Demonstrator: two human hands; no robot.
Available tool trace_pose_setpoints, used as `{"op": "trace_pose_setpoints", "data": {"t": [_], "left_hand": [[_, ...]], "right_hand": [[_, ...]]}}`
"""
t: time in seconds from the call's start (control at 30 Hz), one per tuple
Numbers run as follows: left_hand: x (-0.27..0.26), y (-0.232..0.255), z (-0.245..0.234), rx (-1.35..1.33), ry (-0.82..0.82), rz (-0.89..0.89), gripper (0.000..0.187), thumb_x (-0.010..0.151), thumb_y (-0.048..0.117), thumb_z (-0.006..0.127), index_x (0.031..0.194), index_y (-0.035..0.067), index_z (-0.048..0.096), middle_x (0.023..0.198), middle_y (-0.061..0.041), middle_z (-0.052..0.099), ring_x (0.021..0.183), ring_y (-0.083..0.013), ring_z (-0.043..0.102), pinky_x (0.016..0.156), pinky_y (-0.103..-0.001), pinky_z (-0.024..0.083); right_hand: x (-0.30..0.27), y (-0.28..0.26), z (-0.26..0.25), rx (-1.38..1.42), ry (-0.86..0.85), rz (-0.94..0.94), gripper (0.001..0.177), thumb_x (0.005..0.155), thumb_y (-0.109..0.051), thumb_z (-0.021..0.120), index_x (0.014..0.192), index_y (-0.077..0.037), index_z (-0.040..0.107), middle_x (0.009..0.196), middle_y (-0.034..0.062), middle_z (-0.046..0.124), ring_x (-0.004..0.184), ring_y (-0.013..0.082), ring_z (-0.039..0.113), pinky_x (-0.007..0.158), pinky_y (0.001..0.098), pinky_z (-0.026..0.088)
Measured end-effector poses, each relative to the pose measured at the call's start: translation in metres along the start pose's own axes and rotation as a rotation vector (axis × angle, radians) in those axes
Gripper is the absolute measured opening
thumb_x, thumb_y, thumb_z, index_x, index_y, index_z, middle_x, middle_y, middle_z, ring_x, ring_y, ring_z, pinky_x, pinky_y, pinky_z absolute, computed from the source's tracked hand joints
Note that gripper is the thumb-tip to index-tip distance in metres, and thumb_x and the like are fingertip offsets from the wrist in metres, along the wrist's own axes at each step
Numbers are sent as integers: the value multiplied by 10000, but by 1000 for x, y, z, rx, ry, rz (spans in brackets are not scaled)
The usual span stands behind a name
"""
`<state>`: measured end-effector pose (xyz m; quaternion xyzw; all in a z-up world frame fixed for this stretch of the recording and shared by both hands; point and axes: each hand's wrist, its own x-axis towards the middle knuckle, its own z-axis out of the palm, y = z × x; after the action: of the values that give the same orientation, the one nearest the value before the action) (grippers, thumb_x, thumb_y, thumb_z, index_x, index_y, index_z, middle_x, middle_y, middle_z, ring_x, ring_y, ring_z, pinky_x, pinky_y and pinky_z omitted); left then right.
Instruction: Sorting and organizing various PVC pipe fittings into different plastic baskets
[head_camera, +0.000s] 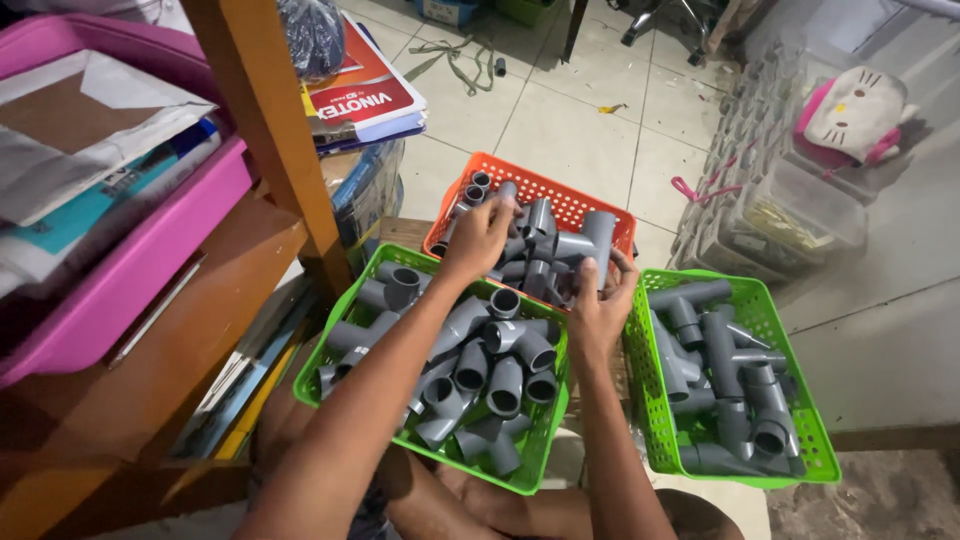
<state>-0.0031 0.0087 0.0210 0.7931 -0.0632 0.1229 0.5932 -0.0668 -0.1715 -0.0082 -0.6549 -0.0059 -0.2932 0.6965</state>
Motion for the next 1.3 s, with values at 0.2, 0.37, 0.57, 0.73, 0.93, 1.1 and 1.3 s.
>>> {"op": "trace_pose_setpoints", "data": {"t": [0.2,0.37,0.57,0.73,0.93,1.1,1.3], "left_hand": [[18,-5,-36,-94,-72,-89,410,1005,465,482,879,180,748,672,-55,726,754,-258,723,760,-412,550],[-2,-8,-57,276,-171,58,376,993,382,540,901,48,685,816,-241,714,925,-494,686,789,-567,518],[12,-23,-51,477,-287,164,361,1013,349,502,958,57,706,866,-256,735,934,-500,701,850,-591,540],[15,-35,-45,550,-353,192,407,1014,368,481,992,30,708,885,-275,730,944,-496,701,864,-584,543],[16,-52,-38,633,-364,291,425,1059,368,468,905,23,662,826,-213,673,777,-455,621,643,-592,454],[18,-57,-35,660,-386,296,424,1061,363,468,862,29,638,832,-217,678,792,-458,620,622,-584,447],[20,-56,-29,666,-357,414,403,1058,345,471,885,30,654,914,-289,704,899,-521,650,768,-623,462]], "right_hand": [[-1,-19,2,-301,-53,-61,360,1069,-218,570,1390,-69,509,1192,289,669,1049,361,701,898,449,574],[1,-12,0,-163,-67,-7,365,1056,-181,580,1388,-55,498,1168,274,652,963,311,679,805,427,610],[4,-9,-20,100,-164,42,498,1018,-160,661,1435,-38,417,1199,263,644,987,320,707,858,477,642],[-28,-53,-45,10,-403,45,581,895,-68,736,1395,16,452,1248,264,639,1124,332,648,948,510,570],[-82,-143,-53,-391,-932,124,510,850,-273,757,1310,-103,615,1269,78,718,1106,178,689,934,295,532],[-98,-146,-40,-593,-1124,-132,443,908,-246,740,1318,-128,620,1163,95,709,1042,241,672,929,344,508],[-104,-125,-58,-738,-984,-491,328,901,-241,783,1208,-172,694,1355,68,643,1077,308,581,938,461,470]]}}
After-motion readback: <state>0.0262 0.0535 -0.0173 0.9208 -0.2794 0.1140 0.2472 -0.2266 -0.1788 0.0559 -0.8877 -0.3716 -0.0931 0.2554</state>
